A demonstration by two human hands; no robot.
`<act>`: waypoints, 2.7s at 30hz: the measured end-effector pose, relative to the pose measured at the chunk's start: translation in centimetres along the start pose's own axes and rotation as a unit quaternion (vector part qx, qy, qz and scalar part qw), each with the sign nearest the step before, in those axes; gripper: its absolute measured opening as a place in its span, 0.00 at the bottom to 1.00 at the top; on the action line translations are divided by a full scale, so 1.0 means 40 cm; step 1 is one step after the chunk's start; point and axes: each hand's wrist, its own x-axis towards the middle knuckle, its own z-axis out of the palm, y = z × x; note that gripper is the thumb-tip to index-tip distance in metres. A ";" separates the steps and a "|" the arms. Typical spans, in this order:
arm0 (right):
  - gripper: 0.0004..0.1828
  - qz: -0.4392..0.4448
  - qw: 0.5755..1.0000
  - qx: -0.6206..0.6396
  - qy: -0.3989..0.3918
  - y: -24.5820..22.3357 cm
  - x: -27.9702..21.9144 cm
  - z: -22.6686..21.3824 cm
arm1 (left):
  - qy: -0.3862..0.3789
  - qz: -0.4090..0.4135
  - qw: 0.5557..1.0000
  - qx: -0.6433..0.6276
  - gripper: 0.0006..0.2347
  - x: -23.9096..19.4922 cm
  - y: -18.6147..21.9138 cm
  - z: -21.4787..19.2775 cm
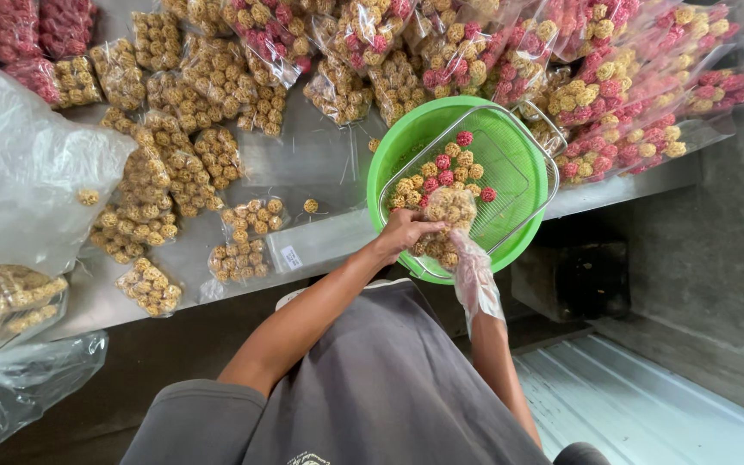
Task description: The person scoops small, round, colorful snack balls from a green strainer into clear plastic bags using gloved hands. They then place the filled bags onto a metal table alongside other pre-packaged items.
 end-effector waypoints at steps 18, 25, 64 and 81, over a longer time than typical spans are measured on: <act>0.18 0.042 0.964 -0.242 0.104 -0.108 0.016 0.054 | -0.131 0.002 0.966 0.223 0.11 0.124 -0.135 0.022; 0.08 -0.129 0.972 -0.143 0.132 -0.125 0.076 0.012 | -0.040 0.018 0.986 0.161 0.12 -0.022 0.032 -0.145; 0.16 -0.140 0.514 -0.813 -0.235 0.258 0.351 0.661 | 0.597 0.046 0.562 -0.571 0.24 0.090 0.287 -1.682; 0.20 -0.060 0.688 -0.719 -0.080 0.076 0.438 0.678 | 0.529 0.322 0.614 -0.489 0.07 0.111 0.231 -1.339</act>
